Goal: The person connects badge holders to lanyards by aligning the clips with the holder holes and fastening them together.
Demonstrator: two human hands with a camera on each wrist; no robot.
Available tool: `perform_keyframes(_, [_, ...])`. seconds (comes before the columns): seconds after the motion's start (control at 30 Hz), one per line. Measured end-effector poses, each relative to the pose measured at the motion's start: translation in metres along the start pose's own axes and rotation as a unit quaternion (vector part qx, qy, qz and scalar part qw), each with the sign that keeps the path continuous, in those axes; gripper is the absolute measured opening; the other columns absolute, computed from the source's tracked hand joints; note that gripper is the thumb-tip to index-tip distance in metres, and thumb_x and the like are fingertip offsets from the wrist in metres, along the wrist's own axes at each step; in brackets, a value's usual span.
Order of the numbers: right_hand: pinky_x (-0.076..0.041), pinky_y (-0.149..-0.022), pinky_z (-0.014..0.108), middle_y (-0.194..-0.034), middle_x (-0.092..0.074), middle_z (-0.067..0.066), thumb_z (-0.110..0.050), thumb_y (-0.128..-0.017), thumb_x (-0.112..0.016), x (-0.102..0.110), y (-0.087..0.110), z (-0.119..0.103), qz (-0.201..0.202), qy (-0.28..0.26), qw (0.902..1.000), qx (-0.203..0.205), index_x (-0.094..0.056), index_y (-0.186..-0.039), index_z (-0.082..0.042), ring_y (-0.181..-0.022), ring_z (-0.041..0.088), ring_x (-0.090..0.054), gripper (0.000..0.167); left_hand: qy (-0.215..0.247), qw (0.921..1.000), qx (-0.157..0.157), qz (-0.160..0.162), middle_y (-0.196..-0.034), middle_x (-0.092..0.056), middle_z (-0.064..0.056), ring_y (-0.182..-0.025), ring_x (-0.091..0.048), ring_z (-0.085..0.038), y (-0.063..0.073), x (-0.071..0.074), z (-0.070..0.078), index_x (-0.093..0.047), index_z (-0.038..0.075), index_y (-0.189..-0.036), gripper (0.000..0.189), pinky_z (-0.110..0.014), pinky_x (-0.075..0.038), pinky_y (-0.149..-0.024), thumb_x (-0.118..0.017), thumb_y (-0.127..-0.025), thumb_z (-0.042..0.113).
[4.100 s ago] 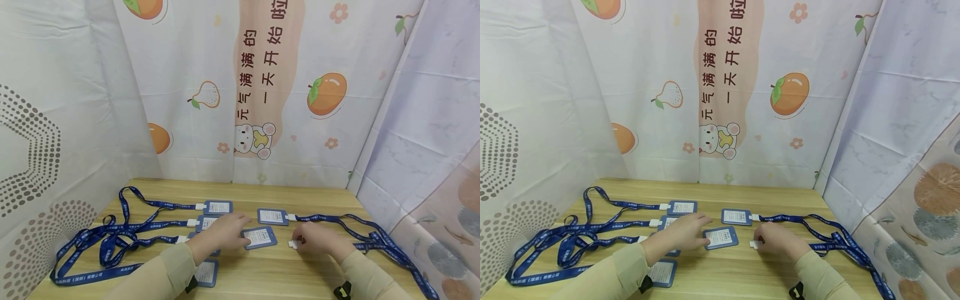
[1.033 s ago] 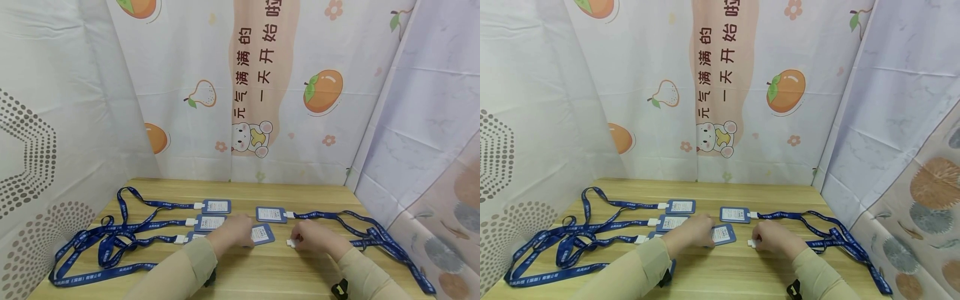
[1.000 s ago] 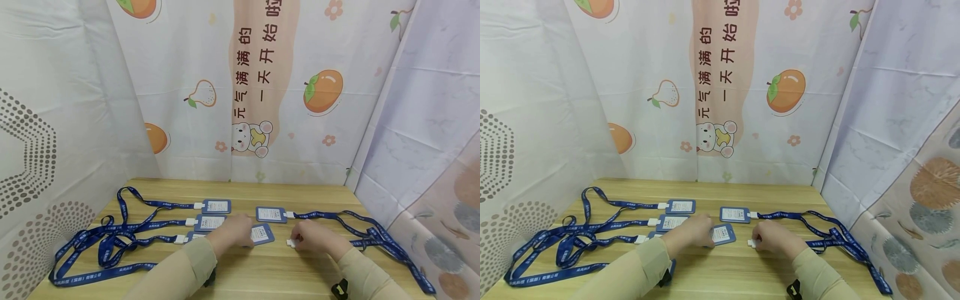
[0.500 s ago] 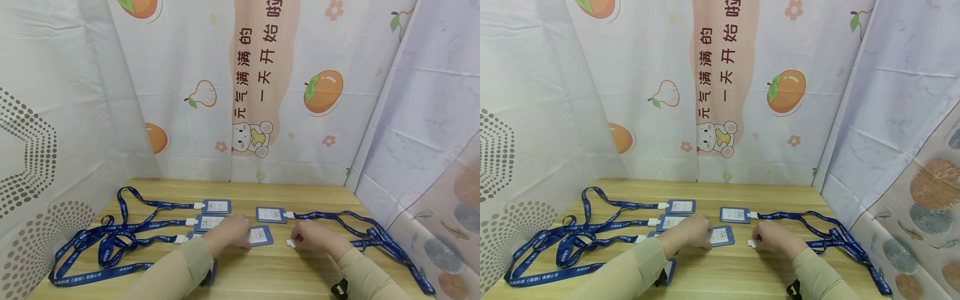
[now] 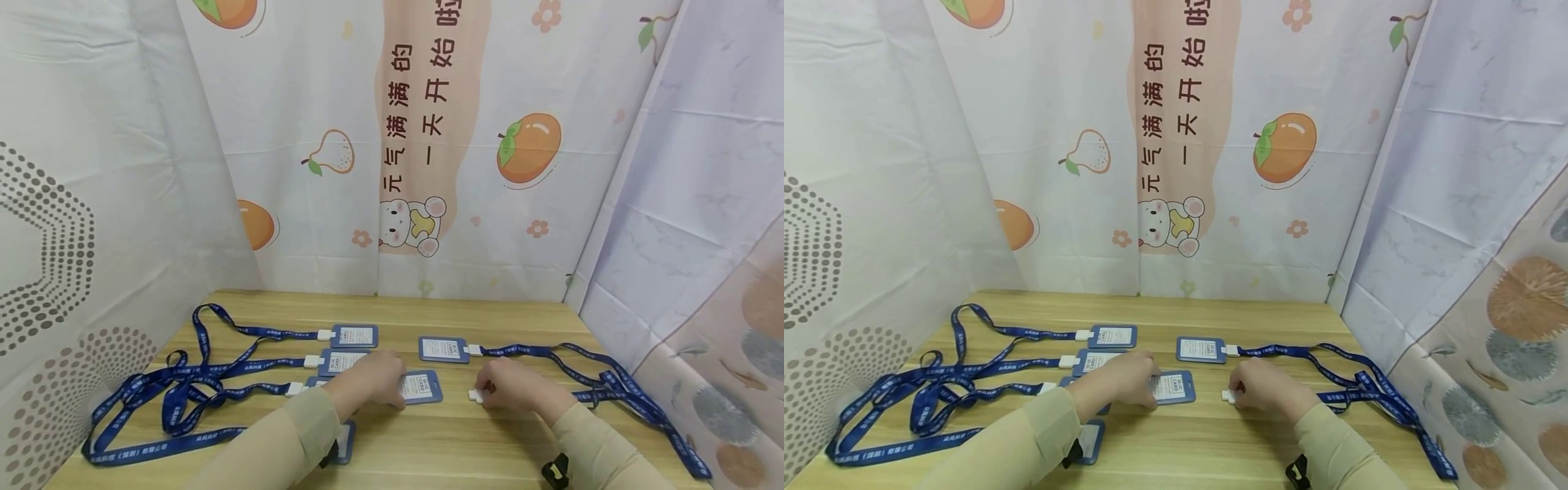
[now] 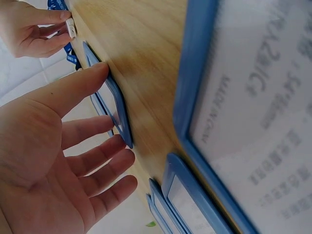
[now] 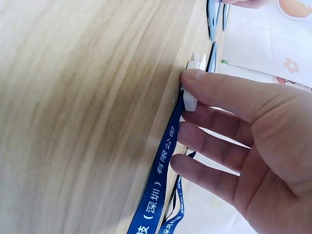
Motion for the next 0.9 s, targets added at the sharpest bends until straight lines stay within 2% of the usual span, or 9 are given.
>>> perform_keyframes(0.2, [-0.052,-0.072,0.033,-0.084,-0.064,-0.012,-0.012,-0.084,-0.084,-0.0001,-0.0002,0.0008,-0.001,-0.001,1.0,-0.005,-0.078,-0.091,-0.021,-0.075,0.011,-0.055,0.013,-0.008,0.9998,-0.015,-0.005,-0.099,-0.063,0.004,-0.085,-0.055,-0.011,0.001,0.0009,0.0011,-0.079,0.018,-0.102,0.04,-0.032,-0.052,-0.088,-0.089,-0.072,0.043])
perform_keyframes(0.43, [-0.053,-0.073,0.034,-0.084,-0.064,-0.012,-0.011,-0.084,-0.084,0.0007,0.0001,0.0001,-0.003,-0.005,1.0,-0.008,-0.078,-0.091,-0.021,-0.075,0.011,-0.055,0.014,-0.005,0.9998,-0.019,-0.006,-0.105,-0.066,0.005,-0.093,-0.058,-0.011,0.0004,-0.0006,0.0026,-0.079,0.019,-0.109,0.045,-0.033,-0.051,-0.093,-0.088,-0.074,0.046])
perform_keyframes(0.9, [-0.053,-0.075,0.034,-0.085,-0.064,-0.012,-0.011,-0.084,-0.084,-0.0001,-0.0006,0.0006,-0.004,-0.008,0.9999,-0.011,-0.078,-0.091,-0.022,-0.076,0.012,-0.056,0.014,-0.004,0.9997,-0.024,-0.011,-0.109,-0.067,0.004,-0.095,-0.061,-0.012,-0.0016,-0.0009,0.01,-0.078,0.021,-0.116,0.05,-0.033,-0.051,-0.093,-0.086,-0.076,0.049])
Point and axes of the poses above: each hand's wrist, its own y-axis away from the middle knuckle, its own x-axis out of the back of the hand, z = x × y, the point moved 2 cm from there along -y, towards the middle knuckle
